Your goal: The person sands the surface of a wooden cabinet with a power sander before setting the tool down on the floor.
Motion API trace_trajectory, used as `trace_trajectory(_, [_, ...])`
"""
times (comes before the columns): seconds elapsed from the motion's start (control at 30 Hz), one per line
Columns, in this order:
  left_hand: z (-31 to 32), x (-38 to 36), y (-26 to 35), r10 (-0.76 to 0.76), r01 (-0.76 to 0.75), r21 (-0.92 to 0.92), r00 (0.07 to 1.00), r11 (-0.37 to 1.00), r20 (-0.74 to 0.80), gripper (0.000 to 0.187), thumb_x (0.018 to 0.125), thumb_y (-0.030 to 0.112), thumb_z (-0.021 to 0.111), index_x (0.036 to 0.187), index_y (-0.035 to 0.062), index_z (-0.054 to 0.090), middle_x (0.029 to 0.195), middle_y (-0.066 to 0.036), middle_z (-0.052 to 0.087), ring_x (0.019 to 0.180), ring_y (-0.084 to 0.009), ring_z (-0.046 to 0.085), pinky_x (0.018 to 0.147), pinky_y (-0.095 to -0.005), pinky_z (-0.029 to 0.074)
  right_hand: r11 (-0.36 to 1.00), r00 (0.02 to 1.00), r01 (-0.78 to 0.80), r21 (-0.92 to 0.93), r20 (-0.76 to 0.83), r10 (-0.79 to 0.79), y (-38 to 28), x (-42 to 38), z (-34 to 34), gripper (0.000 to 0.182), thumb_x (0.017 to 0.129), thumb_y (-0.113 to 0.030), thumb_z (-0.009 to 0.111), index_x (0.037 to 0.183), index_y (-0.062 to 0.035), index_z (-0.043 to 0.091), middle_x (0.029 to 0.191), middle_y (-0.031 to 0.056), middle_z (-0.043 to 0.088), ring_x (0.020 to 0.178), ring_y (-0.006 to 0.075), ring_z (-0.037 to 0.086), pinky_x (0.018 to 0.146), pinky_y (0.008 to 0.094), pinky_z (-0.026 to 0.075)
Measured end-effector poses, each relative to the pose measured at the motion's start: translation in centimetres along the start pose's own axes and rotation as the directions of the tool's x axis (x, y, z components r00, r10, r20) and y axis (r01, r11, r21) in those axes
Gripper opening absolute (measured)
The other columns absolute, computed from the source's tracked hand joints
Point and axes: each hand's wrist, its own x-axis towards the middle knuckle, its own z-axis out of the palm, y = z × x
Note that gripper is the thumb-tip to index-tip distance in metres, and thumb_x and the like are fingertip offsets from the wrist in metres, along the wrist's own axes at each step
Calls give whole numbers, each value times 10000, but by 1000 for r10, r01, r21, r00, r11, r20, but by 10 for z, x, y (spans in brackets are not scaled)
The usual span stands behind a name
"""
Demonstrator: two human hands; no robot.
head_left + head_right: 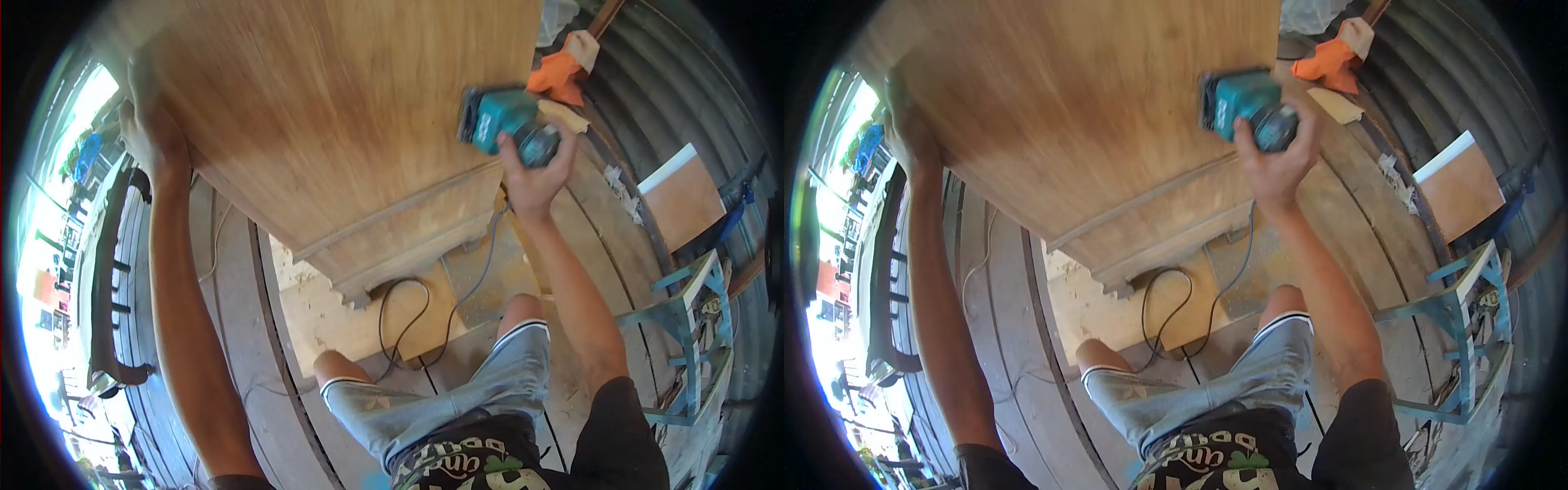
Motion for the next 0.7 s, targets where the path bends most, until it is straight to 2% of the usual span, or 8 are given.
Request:
trace_trajectory(0.07, [2, 0, -5, -20, 20, 5, 1000, 1000, 11, 963, 912, 783, 512, 1205, -124, 648, 1145, -299, 646, 1060, -376, 601, 1027, -429, 410, 995, 993, -56, 80, 105, 47, 1, -15, -2, 573, 702, -146, 900, 1170, -6, 600, 1083, 151, 609, 1002, 329, 604, 878, 442, 488])
trace_trajectory(0.2, [2, -6, 8, 38, -37, -38, 999, 999, 27, 1001, 884, 799, 545, 1188, -150, 638, 1131, -289, 639, 1056, -364, 604, 1007, -428, 426, 995, 993, -59, 77, 105, 51, -13, -13, 3, 583, 704, -143, 892, 1190, -31, 591, 1078, 146, 591, 983, 348, 597, 854, 448, 489])
trace_trajectory(0.27, [3, -7, 17, -212, 213, -113, 977, 970, 24, 1063, 850, 826, 567, 1176, -184, 617, 1091, -275, 639, 1037, -347, 608, 988, -421, 444, 996, 997, -12, 87, 81, 5, -23, 9, 9, 576, 700, -141, 888, 1186, -40, 595, 1073, 146, 591, 981, 349, 598, 852, 445, 491])
trace_trajectory(0.4, [0, -11, 26, -225, 229, -100, 973, 968, 51, 1096, 824, 850, 576, 1167, -191, 610, 1077, -267, 640, 1028, -335, 615, 977, -418, 457, 989, 993, 120, 82, -2, -120, -45, 68, 24, 549, 689, -148, 869, 1167, -69, 611, 1051, 141, 594, 961, 333, 604, 830, 435, 504])
trace_trajectory(0.47, [3, -7, 16, -255, 255, -89, 967, 963, 13, 963, 887, 780, 575, 1180, -133, 667, 1067, -212, 677, 1015, -267, 621, 957, -380, 466, 986, 988, 152, 66, -20, -151, -55, 97, 31, 542, 685, -153, 861, 1160, -70, 614, 1035, 139, 593, 945, 326, 606, 817, 433, 507])
trace_trajectory(0.53, [2, -6, 16, -285, 285, -74, 958, 956, 18, 960, 875, 795, 577, 1130, -126, 672, 1033, -199, 671, 986, -262, 614, 943, -380, 466, 981, 982, 185, 51, -38, -184, -72, 125, 34, 536, 681, -159, 853, 1153, -71, 617, 1020, 137, 591, 928, 319, 607, 804, 431, 511])
trace_trajectory(0.63, [2, -6, 15, -309, 309, -38, 951, 950, 12, 963, 854, 823, 576, 1047, -116, 672, 983, -181, 660, 940, -254, 601, 919, -381, 466, 986, 987, 162, 37, 13, -163, -102, 154, 34, 555, 685, -177, 902, 1152, -36, 637, 1055, 113, 646, 1008, 284, 634, 895, 390, 507])
trace_trajectory(0.7, [2, -7, 14, -305, 305, -21, 952, 952, 0, 967, 846, 835, 574, 1014, -113, 667, 968, -175, 656, 924, -251, 596, 909, -382, 466, 990, 986, 137, 34, 90, -140, -114, 163, 35, 608, 823, -290, 809, 1283, 10, 550, 1201, 211, 613, 1154, 372, 608, 1009, 453, 460])
